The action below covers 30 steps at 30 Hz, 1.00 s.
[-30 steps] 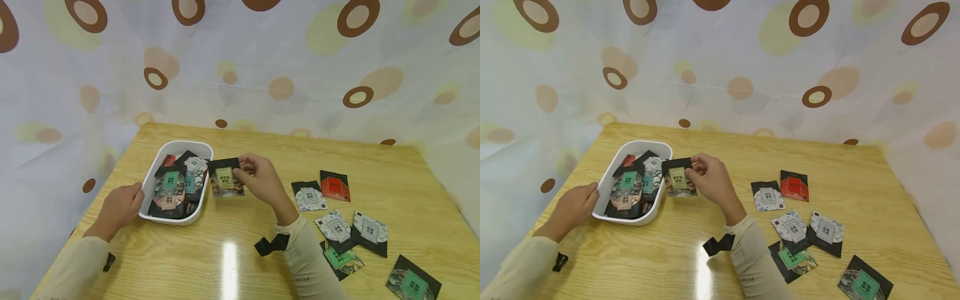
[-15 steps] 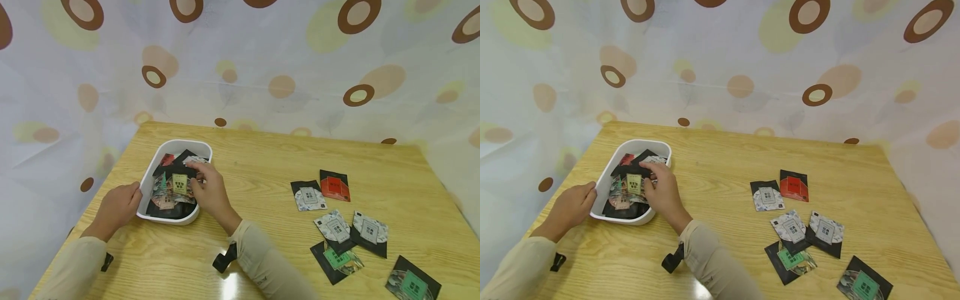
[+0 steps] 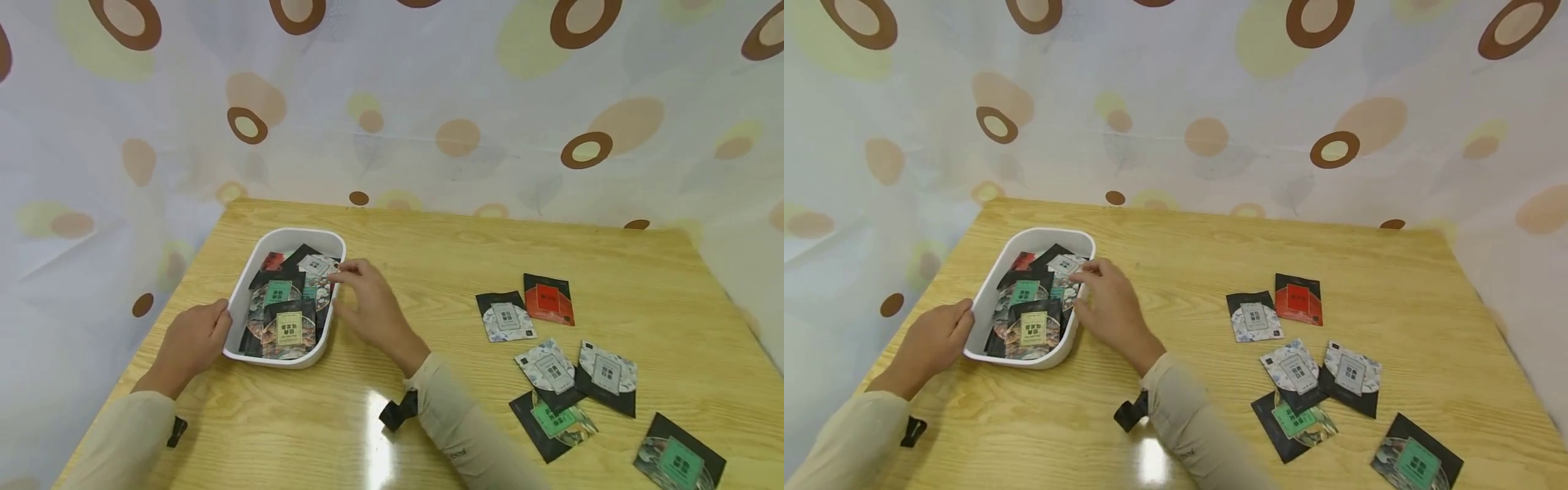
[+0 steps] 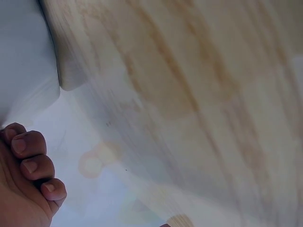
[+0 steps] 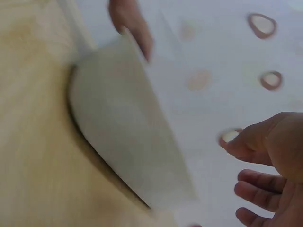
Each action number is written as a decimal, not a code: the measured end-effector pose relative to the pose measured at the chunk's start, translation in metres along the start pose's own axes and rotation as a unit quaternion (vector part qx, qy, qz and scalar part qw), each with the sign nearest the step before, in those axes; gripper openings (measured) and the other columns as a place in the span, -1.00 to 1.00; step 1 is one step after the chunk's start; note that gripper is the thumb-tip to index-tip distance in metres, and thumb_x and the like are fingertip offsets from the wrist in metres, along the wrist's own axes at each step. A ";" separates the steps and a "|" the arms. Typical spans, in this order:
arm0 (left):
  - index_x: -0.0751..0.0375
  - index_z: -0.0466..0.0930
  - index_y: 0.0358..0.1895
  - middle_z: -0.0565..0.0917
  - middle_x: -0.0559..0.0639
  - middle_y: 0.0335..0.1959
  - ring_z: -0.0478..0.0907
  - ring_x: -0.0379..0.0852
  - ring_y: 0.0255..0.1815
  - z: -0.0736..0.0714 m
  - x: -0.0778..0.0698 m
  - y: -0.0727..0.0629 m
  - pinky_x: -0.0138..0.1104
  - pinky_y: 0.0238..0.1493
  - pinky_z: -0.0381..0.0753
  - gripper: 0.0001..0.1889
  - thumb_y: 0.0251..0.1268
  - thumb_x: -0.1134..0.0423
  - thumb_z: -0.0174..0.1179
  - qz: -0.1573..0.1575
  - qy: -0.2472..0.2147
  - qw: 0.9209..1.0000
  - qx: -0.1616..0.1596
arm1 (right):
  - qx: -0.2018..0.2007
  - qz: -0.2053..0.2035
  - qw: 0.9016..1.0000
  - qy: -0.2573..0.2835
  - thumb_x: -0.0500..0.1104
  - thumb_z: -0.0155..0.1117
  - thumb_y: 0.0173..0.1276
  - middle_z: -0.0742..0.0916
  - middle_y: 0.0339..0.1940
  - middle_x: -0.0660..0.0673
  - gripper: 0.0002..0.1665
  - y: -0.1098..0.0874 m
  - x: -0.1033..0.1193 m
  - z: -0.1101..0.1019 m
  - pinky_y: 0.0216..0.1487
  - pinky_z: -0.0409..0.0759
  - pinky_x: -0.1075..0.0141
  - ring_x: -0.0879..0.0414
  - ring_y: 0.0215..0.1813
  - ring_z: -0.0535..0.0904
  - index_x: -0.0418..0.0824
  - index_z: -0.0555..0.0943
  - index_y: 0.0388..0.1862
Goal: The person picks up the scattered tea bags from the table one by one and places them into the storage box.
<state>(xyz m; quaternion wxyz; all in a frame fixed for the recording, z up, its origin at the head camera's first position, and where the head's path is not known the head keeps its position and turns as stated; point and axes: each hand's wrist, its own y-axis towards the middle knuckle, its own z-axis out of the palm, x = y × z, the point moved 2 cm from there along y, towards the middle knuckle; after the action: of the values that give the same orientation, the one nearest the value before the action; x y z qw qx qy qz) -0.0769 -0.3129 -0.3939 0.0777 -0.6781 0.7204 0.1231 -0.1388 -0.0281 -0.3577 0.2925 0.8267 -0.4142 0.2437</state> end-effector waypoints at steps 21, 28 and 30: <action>0.14 0.22 -0.53 0.22 -0.04 -0.69 0.13 -0.12 -0.63 0.001 0.003 -0.002 -0.27 -0.47 0.16 -0.67 0.52 0.26 -0.29 0.027 -0.018 0.999 -0.024 | 0.224 0.413 0.856 -0.213 0.44 0.19 0.24 0.35 -0.74 0.03 -0.28 -0.081 -0.214 -0.215 -0.52 0.32 0.29 0.11 -0.60 0.35 -0.14 0.36 -0.66; 0.13 0.20 -0.55 0.20 -0.04 -0.70 0.08 -0.13 -0.64 0.003 -0.004 0.004 -0.29 -0.49 0.12 -0.65 0.52 0.26 -0.29 0.035 -0.028 0.998 -0.032 | 0.197 0.432 0.856 -0.206 0.44 0.23 0.20 0.45 -0.77 0.01 -0.29 -0.087 -0.223 -0.209 -0.56 0.34 0.32 0.11 -0.63 0.39 -0.15 0.43 -0.67; 0.13 0.21 -0.55 0.21 -0.05 -0.70 0.10 -0.14 -0.64 0.004 -0.004 0.004 -0.30 -0.50 0.13 -0.66 0.52 0.27 -0.27 0.038 -0.025 0.998 -0.033 | 0.192 0.432 0.859 -0.196 0.32 0.23 0.27 0.49 -0.71 -0.03 -0.38 -0.085 -0.225 -0.209 -0.53 0.38 0.30 0.09 -0.59 0.43 -0.20 0.44 -0.58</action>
<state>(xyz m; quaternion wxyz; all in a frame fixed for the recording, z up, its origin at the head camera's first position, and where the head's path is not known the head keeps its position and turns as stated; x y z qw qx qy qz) -0.0805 -0.3073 -0.3964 0.0692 -0.6493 0.7388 0.1664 -0.2227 0.2787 -0.3782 -0.0944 0.6353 -0.7235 0.2530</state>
